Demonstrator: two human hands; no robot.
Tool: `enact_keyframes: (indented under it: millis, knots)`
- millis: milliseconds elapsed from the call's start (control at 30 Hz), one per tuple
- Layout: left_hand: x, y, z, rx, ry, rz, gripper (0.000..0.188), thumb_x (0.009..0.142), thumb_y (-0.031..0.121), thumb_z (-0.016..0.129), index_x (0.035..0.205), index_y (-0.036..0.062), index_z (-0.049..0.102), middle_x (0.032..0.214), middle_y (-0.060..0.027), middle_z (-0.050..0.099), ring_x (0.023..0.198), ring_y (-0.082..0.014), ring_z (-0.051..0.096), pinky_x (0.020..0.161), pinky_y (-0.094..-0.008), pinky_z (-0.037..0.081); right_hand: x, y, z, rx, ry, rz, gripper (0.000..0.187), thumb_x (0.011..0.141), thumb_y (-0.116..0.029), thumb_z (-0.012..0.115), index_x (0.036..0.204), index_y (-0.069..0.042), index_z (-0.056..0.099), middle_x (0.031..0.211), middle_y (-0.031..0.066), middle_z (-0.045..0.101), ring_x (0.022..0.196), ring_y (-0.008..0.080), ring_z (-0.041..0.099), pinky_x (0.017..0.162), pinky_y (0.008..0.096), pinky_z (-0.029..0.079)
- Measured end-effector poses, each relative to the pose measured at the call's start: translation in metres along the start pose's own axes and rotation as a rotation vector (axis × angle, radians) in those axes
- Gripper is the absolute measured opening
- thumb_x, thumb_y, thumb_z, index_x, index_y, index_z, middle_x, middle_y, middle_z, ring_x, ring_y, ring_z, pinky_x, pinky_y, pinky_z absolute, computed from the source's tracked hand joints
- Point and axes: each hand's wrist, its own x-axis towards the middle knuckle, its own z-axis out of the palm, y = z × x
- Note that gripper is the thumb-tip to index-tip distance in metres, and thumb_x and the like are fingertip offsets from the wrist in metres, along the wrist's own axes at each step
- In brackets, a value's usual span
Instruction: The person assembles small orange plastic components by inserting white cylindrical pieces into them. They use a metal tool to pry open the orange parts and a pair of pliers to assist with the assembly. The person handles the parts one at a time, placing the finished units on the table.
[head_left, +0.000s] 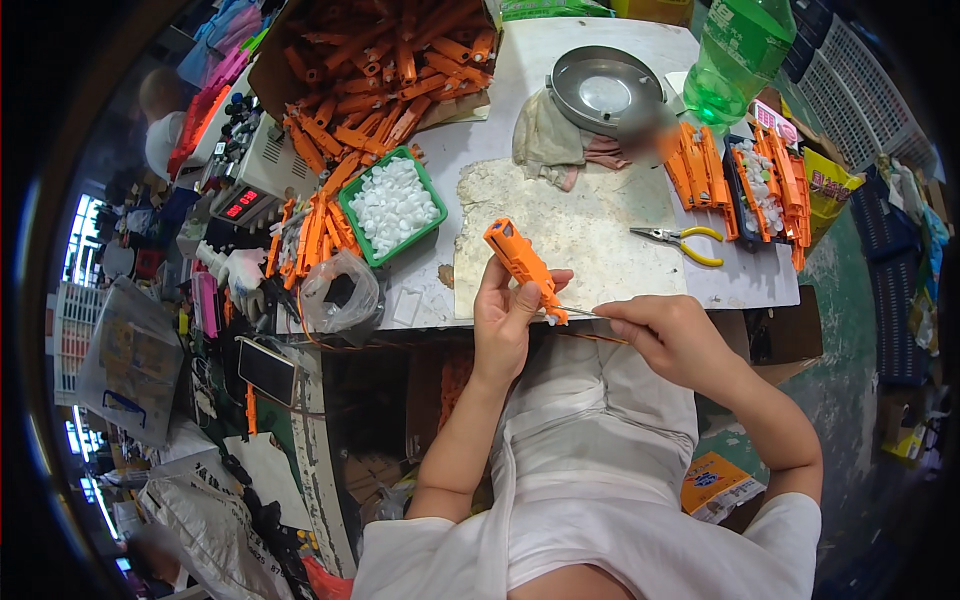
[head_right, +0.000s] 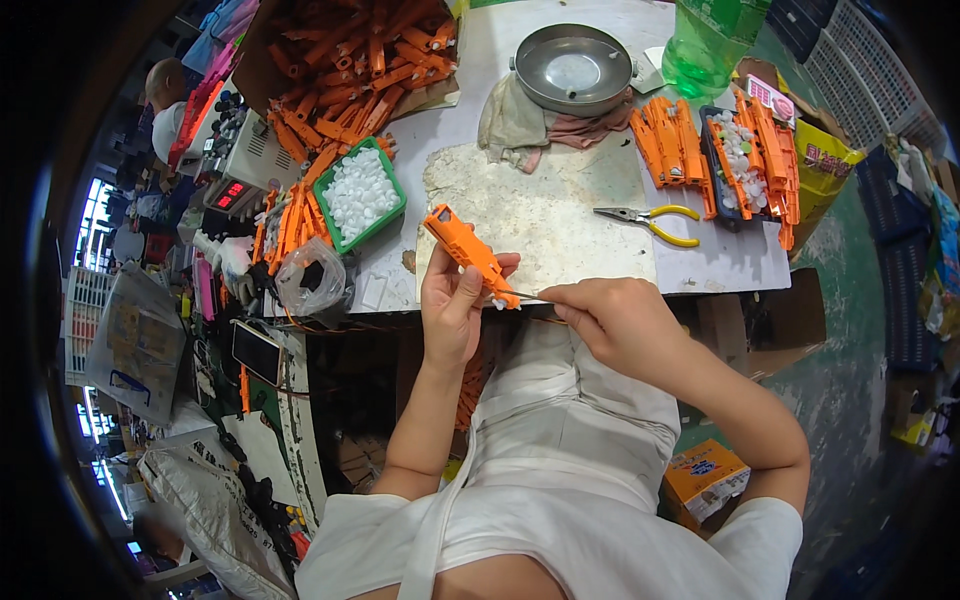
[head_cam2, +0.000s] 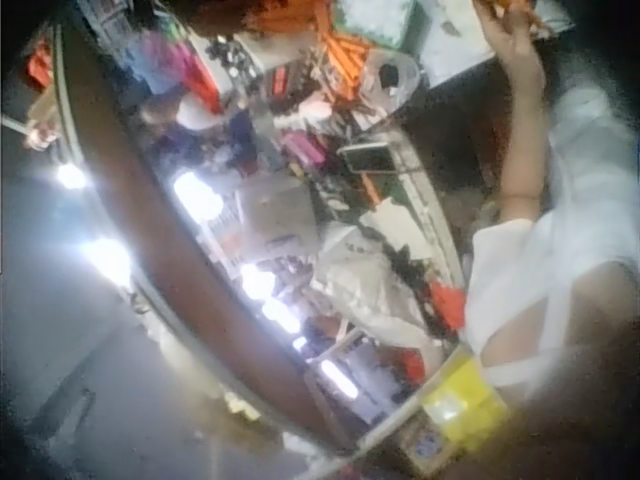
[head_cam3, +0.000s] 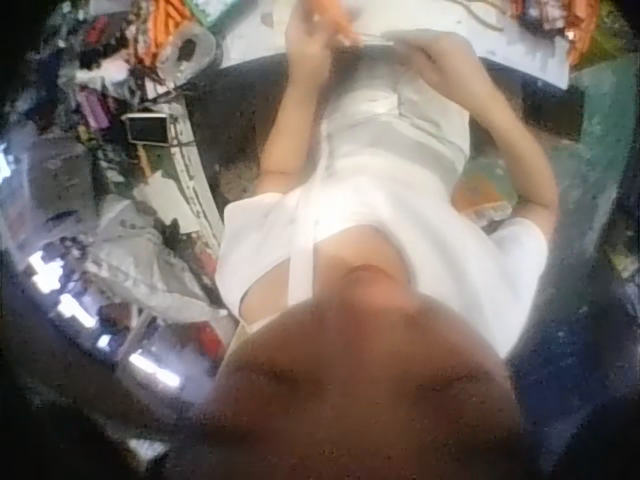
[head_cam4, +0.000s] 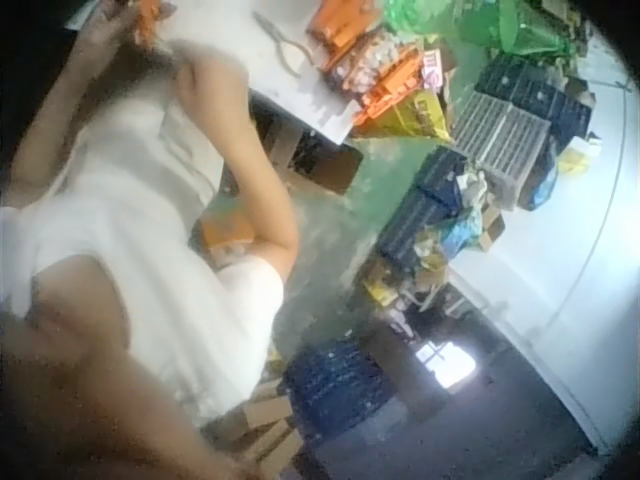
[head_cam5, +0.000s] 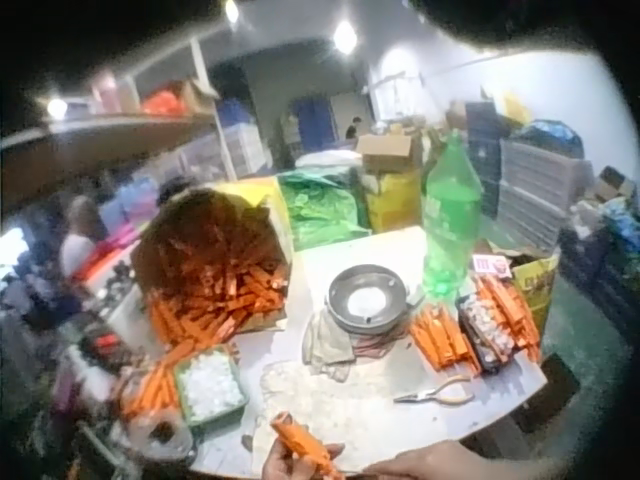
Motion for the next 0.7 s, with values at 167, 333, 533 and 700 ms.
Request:
enact_keyframes:
  millis: [167,333,533,700]
  knots:
    - [-0.006,0.0,0.011,0.049,0.024,0.019,0.043,0.093,0.016,0.056,0.129,0.0004,0.037,0.108,-0.0159,0.059,0.101,-0.0274,0.063,0.087,-0.0364,0.051,0.011,0.016,-0.008,0.652,-0.248,0.469,0.021,0.085,-0.01,0.057,0.101,-0.003,0.068,0.093,0.0159,0.068,0.067,0.0251,0.066,0.061,0.034,0.051]
    - [-0.009,-0.011,0.017,0.038,0.142,-0.036,0.038,0.093,0.011,0.054,0.127,0.0002,0.038,0.107,-0.0111,0.056,0.099,-0.0249,0.063,0.084,-0.0332,0.052,0.0,-0.008,-0.007,-0.462,-0.144,-0.166,0.032,0.074,-0.009,0.06,0.104,0.001,0.062,0.074,0.0091,0.062,0.056,0.0186,0.061,0.053,0.0299,0.048]
    - [0.0,-0.014,0.019,-0.088,0.216,-0.04,0.037,0.094,0.01,0.052,0.127,-0.0004,0.038,0.108,-0.0098,0.053,0.099,-0.026,0.063,0.082,-0.033,0.055,-0.01,-0.001,0.01,-0.781,0.064,-0.392,0.038,0.067,-0.01,0.061,0.104,-0.003,0.059,0.065,0.0059,0.055,0.052,0.0199,0.059,0.046,0.0317,0.046]
    - [0.003,-0.007,0.017,-0.111,0.213,0.004,0.042,0.094,0.014,0.053,0.13,-0.0004,0.036,0.109,-0.0102,0.052,0.101,-0.0295,0.062,0.083,-0.0362,0.056,-0.002,-0.008,-0.002,-0.437,0.088,-0.216,0.029,0.076,-0.005,0.061,0.105,-0.008,0.063,0.068,0.0052,0.059,0.052,0.021,0.059,0.045,0.0321,0.044]
